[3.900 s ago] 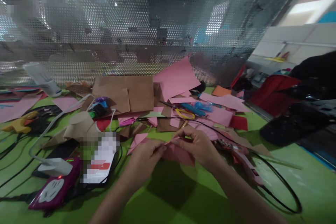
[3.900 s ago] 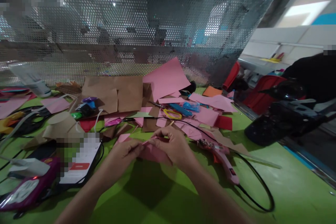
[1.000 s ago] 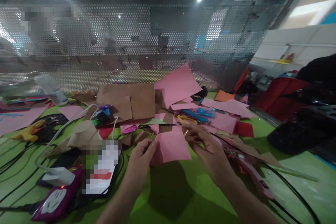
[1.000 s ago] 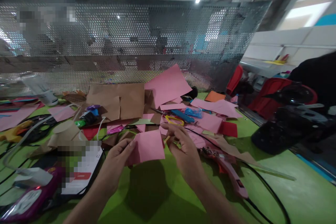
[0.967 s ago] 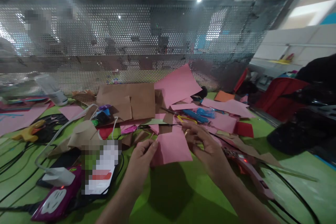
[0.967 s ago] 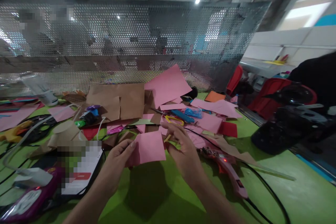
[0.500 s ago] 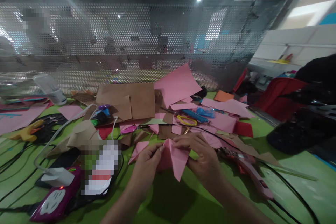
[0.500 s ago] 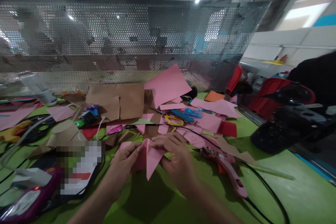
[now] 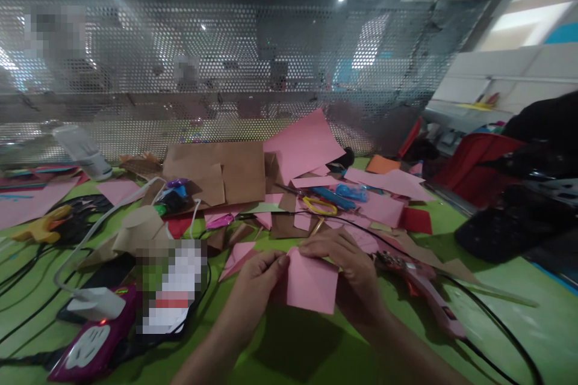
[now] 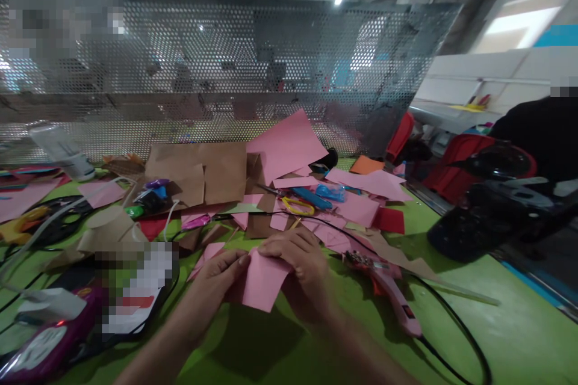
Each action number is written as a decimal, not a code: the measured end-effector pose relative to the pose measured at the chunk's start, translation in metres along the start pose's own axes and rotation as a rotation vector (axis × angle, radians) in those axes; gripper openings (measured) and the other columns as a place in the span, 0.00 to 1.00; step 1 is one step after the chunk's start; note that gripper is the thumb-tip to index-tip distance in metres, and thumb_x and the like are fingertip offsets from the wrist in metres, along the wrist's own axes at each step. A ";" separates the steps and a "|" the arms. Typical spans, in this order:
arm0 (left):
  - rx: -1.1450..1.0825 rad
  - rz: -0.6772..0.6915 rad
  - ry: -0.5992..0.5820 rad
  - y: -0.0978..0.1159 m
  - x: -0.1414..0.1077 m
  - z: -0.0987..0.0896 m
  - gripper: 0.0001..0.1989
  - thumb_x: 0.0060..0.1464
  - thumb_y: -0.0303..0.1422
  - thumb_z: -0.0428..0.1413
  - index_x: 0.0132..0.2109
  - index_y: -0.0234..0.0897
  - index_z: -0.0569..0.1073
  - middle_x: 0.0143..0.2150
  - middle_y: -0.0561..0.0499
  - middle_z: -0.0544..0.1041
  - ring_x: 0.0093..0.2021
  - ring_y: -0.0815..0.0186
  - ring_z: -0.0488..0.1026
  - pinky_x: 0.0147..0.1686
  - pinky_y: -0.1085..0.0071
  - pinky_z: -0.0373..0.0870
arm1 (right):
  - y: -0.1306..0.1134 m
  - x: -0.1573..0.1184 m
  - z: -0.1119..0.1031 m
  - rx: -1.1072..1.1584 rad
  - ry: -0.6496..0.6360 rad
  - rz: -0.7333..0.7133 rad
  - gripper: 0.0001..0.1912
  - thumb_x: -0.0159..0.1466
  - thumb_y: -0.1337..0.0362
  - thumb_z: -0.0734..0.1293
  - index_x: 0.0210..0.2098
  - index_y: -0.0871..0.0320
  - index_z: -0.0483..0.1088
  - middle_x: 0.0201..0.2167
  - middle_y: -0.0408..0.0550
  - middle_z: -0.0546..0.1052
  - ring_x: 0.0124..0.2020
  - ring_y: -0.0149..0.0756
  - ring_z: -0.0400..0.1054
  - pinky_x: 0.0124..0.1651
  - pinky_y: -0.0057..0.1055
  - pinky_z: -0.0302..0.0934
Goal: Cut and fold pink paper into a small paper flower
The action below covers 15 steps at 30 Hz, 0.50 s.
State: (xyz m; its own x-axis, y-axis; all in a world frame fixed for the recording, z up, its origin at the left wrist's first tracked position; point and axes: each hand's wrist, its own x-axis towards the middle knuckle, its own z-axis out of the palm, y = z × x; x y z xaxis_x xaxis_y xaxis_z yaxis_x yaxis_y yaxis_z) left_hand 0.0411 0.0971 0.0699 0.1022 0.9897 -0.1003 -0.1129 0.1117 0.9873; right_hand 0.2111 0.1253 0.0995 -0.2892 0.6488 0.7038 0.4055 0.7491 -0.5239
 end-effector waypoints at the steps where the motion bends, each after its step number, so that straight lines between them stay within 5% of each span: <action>1: 0.005 0.008 0.000 0.000 0.000 0.000 0.14 0.57 0.43 0.55 0.37 0.37 0.77 0.35 0.53 0.75 0.38 0.65 0.68 0.38 0.72 0.62 | 0.000 -0.001 0.001 -0.001 -0.002 0.006 0.05 0.62 0.68 0.66 0.33 0.52 0.74 0.32 0.47 0.79 0.37 0.42 0.70 0.39 0.37 0.62; 15: -0.016 0.050 -0.026 0.003 -0.002 0.006 0.13 0.57 0.40 0.55 0.41 0.39 0.80 0.37 0.51 0.79 0.42 0.61 0.71 0.41 0.71 0.65 | -0.008 0.003 0.000 -0.055 -0.006 0.030 0.08 0.63 0.68 0.66 0.29 0.54 0.76 0.28 0.48 0.78 0.33 0.41 0.69 0.35 0.36 0.61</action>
State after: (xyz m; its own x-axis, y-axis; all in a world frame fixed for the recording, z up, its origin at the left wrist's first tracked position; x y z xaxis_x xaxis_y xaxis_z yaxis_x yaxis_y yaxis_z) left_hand 0.0461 0.0948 0.0741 0.1221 0.9914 -0.0475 -0.1340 0.0639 0.9889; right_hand 0.2067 0.1214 0.1053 -0.2814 0.6719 0.6851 0.4609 0.7208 -0.5177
